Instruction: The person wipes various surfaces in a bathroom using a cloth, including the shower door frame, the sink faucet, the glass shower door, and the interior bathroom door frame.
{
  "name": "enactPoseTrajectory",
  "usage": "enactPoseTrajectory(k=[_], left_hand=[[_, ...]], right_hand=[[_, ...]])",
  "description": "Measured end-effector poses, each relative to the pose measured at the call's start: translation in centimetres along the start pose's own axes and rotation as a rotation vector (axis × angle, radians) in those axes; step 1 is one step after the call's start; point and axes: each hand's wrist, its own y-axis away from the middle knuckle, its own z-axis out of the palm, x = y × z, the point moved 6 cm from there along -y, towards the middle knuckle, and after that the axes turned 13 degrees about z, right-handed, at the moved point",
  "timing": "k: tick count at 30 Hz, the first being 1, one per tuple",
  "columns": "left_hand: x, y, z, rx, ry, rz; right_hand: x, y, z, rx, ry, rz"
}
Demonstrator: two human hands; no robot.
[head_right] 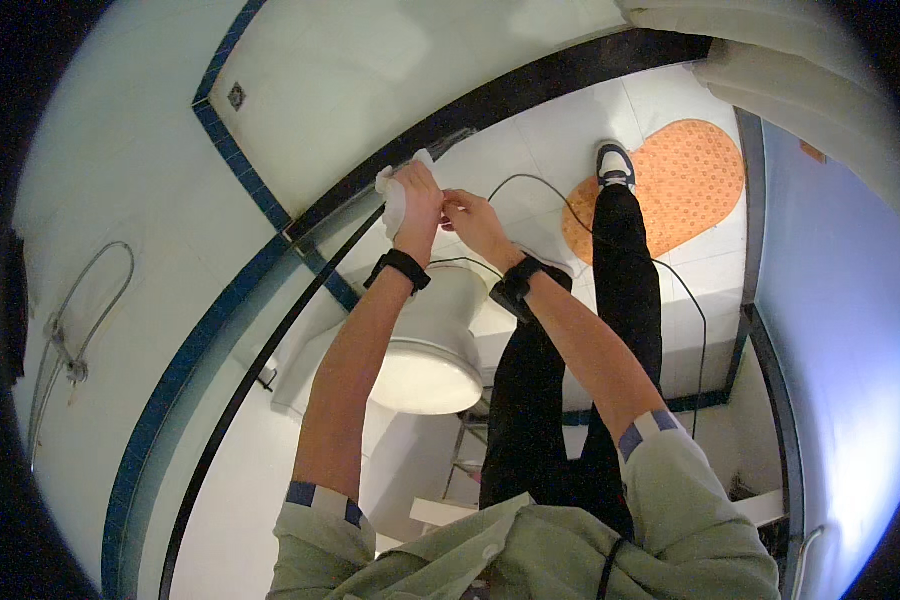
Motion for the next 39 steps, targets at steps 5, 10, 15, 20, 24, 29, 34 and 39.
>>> enactPoseTrajectory(k=[5,10,15,20,24,29,34,39], left_hand=[[6.6,-8.0,5.3,-0.042,0.212,0.049],[12.4,-15.1,9.3,-0.081,0.184,0.078],[14.1,-18.3,11.1,0.044,0.249,0.071],[13.2,-14.4,8.8,0.408,0.485,0.291],[10.3,-8.6,1.4,0.490,1.166,0.147],[2.7,-0.5,-6.3,0.564,1.984,-0.303],[-5.3,7.1,-12.8,0.523,2.356,-0.541],[-14.2,11.9,-19.0,0.885,2.257,-0.593]], right_hand=[[2.2,-1.4,-5.5,0.053,0.037,0.118],[3.3,-0.7,-10.2,0.154,0.149,0.180],[4.6,-0.8,-12.3,0.193,0.200,0.093],[3.0,1.0,-12.1,0.172,0.215,0.161],[3.5,2.0,-15.5,0.240,0.235,0.078],[2.5,4.2,-18.3,0.432,0.393,0.114],[-12.2,14.2,-14.8,0.576,0.586,0.318],[-18.8,20.5,-9.9,0.009,0.304,0.307]])
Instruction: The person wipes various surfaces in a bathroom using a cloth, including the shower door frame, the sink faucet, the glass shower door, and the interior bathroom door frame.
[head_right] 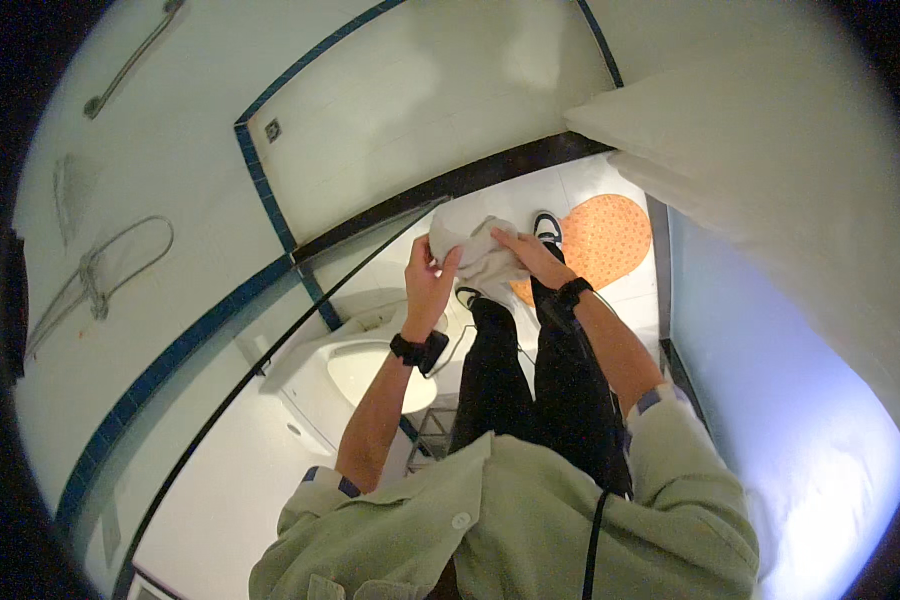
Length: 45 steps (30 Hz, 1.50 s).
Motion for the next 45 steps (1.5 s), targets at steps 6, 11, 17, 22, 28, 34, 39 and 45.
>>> enactPoseTrajectory(k=[6,11,17,22,28,34,39,45], left_hand=[[7.9,-1.7,-3.8,-0.008,-0.468,0.123],[11.2,-1.3,-5.5,-0.094,-0.501,0.326],[15.3,-1.9,-6.6,-0.157,-0.362,0.257],[18.8,-3.0,-6.8,-0.129,-0.503,0.353],[18.2,-2.7,-9.3,-0.030,-0.399,0.244],[20.6,-4.8,-11.6,0.126,-0.429,0.340],[20.3,-7.7,-13.2,0.208,-0.302,0.231],[18.7,-10.7,-16.3,0.436,-0.364,0.056]], right_hand=[[-7.8,8.8,1.6,0.067,0.052,-0.304],[-12.3,12.7,2.7,0.107,0.242,-0.459],[-16.0,16.4,7.6,0.411,0.635,-0.887],[-17.4,13.8,11.6,0.084,1.045,-0.929],[-22.9,17.4,14.4,0.164,0.635,-0.952],[-27.1,19.4,18.1,0.137,0.982,-1.304],[-32.4,19.5,20.2,-0.034,0.953,-1.179],[-36.8,17.5,23.4,-0.140,1.154,-1.022]])
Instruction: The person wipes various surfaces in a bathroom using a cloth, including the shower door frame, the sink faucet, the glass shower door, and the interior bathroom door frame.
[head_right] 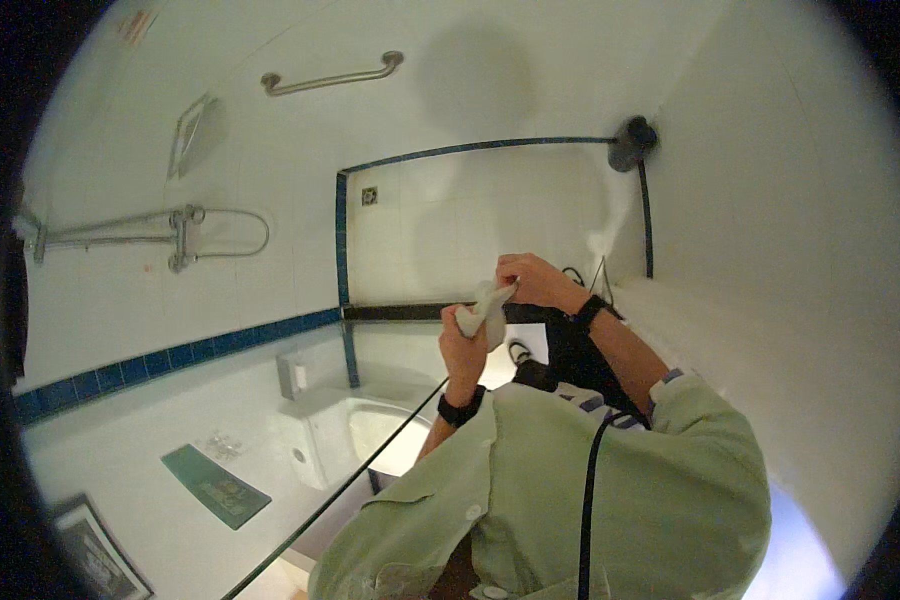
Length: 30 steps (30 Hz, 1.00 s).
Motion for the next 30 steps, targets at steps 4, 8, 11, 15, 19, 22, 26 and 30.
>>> enactPoseTrajectory(k=[4,8,11,15,19,22,26,30], left_hand=[[1.4,-3.5,-0.4,0.002,-0.025,-0.056],[1.9,-4.1,-2.9,-0.016,-0.111,-0.127],[2.3,-5.6,-4.1,-0.040,-0.099,-0.224],[1.1,-6.1,-6.1,0.113,0.162,-0.162],[-1.1,-7.0,-8.7,0.172,0.425,-0.276],[-5.8,-3.6,-9.4,0.341,0.396,-0.416],[-9.3,-3.6,-11.8,0.609,0.199,-0.463],[-8.4,-2.8,-15.4,0.820,0.135,-0.660]], right_hand=[[-0.5,-2.2,-2.5,-0.119,-0.013,-0.017],[-4.1,-3.2,-2.7,-0.327,0.009,0.100],[-4.3,-4.1,-3.1,-0.431,0.023,0.201],[-4.4,-6.4,-0.5,-0.350,-0.121,0.168],[-4.7,-11.6,2.1,-0.431,-0.047,0.272],[-8.9,-16.7,6.5,-0.541,-0.196,0.246],[-8.5,-23.5,11.5,-0.841,0.029,0.045],[-12.5,-26.5,15.0,-0.843,0.007,-0.211]])
